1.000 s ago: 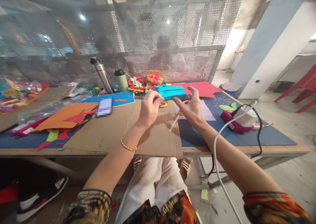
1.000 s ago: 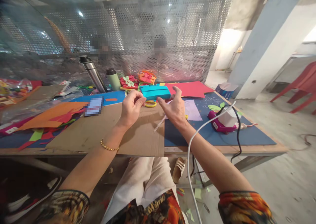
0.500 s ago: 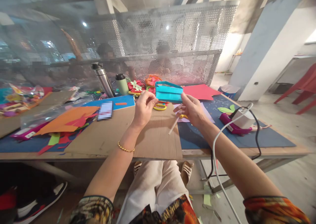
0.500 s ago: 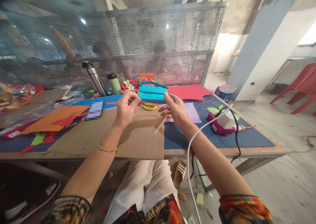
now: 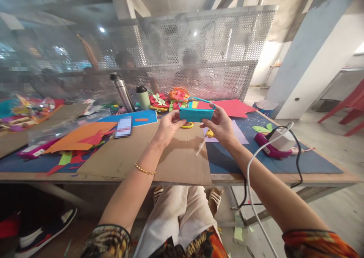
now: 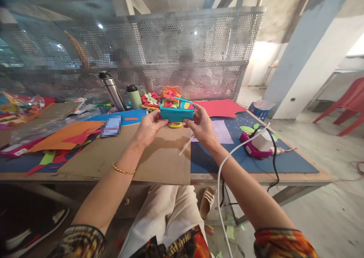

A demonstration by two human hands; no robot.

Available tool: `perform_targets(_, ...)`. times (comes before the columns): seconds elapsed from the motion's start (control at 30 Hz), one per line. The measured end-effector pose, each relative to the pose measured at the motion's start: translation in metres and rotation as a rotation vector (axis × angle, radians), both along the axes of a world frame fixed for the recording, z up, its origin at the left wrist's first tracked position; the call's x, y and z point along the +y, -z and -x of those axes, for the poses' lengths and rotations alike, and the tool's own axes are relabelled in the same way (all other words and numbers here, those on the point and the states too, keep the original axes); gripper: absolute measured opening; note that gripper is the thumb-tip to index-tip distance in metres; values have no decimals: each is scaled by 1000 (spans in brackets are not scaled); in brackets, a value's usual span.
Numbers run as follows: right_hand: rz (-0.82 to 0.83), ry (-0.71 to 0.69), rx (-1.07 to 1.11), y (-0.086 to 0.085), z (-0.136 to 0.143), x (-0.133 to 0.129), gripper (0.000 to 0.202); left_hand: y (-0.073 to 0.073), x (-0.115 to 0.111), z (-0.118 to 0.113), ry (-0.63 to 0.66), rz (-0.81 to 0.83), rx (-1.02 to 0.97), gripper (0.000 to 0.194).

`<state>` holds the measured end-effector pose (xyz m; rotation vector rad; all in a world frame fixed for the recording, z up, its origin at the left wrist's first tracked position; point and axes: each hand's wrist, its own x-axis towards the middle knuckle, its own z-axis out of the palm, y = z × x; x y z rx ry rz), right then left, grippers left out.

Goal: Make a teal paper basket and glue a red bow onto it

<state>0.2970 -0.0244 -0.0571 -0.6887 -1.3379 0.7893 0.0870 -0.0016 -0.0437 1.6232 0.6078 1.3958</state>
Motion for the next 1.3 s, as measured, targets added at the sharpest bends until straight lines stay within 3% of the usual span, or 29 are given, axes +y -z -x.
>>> perform_targets(0.2,100,-38,16,-1,-5,-3,76,0,1,2,-47,38,10,27)
perform_targets(0.33,258,-71,0,-8,-9,-12,62,1,2,1,-91,38,15,22)
perform_targets(0.43,399,-39,23,-9,-12,-12,65,3,2,1,-81,43,29,20)
perform_targets(0.5,403,30,14,-7,-14,-9,65,3,1,0,-70,40,57,21)
perform_targets(0.57,281,175,-28,-5,-16,-6,58,4,-1,-2,-70,45,83,22)
perform_targets(0.7,-203,566,-234,-6,-20,-8,31,6,-4,-8,-57,59,101,26)
perform_targets(0.77,-410,609,-400,-7,-18,-10,23,6,-7,-10,-52,53,124,25)
perform_targets(0.87,-591,581,-625,-5,-15,-11,23,5,-11,-12,-44,54,173,24)
perform_targets(1.0,-672,603,-797,1,-14,-7,26,2,-15,-12,-2,65,206,25)
perform_targets(1.3,-682,609,-855,2,-13,-12,26,2,-17,-13,22,79,178,28)
